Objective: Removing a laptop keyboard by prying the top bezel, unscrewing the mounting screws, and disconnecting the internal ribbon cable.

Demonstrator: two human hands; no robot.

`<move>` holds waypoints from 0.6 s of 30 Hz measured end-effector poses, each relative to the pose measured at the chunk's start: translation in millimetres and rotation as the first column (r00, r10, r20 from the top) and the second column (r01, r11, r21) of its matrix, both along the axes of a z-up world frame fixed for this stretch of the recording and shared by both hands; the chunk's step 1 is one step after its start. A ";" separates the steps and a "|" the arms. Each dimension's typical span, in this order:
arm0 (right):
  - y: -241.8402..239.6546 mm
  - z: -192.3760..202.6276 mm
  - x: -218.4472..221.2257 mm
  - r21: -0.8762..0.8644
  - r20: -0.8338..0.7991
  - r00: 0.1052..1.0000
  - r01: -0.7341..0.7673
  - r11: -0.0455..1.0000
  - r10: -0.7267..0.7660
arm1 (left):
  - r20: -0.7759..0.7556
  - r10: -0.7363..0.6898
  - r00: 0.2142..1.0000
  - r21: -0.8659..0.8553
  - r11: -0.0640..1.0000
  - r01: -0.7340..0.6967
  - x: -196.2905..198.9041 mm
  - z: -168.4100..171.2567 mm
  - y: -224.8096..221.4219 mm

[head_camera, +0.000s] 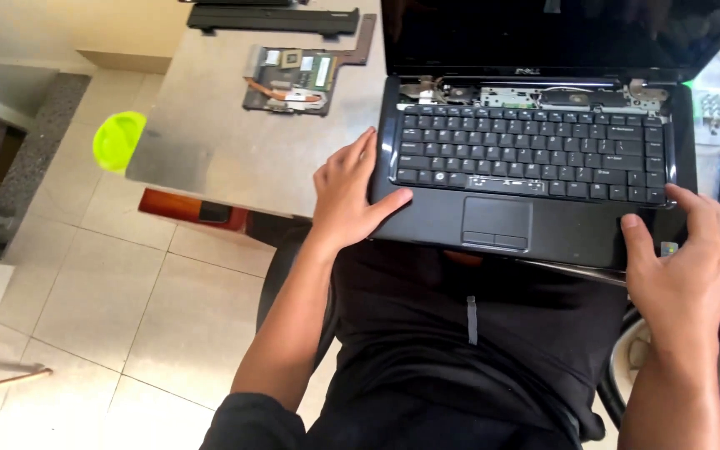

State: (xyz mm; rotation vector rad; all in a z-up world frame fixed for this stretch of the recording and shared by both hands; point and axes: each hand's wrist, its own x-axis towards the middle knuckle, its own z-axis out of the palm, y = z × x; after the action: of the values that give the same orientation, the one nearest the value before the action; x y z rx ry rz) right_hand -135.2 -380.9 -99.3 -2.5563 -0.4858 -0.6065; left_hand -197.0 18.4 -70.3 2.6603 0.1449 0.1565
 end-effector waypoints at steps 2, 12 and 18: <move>1.9 -5.7 1.4 0.008 -0.008 0.999 0.051 0.999 -0.051 | -0.011 -0.010 1.000 -0.021 1.000 0.010 -0.1 0.2 2.2; 4.9 -11.0 2.3 0.022 0.153 0.988 0.033 0.999 -0.036 | 0.006 -0.017 1.000 -0.240 0.971 0.018 1.5 -2.3 5.4; 11.1 -5.2 -1.8 0.039 0.145 0.988 0.046 0.998 -0.051 | 0.011 -0.051 0.999 -0.218 0.975 0.052 1.9 -6.5 1.4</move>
State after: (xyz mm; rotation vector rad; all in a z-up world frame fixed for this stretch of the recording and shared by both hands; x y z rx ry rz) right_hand -137.0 -369.8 -104.5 -2.5074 -0.4590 -0.8169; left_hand -195.1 19.8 -76.8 2.4421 0.0858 0.1233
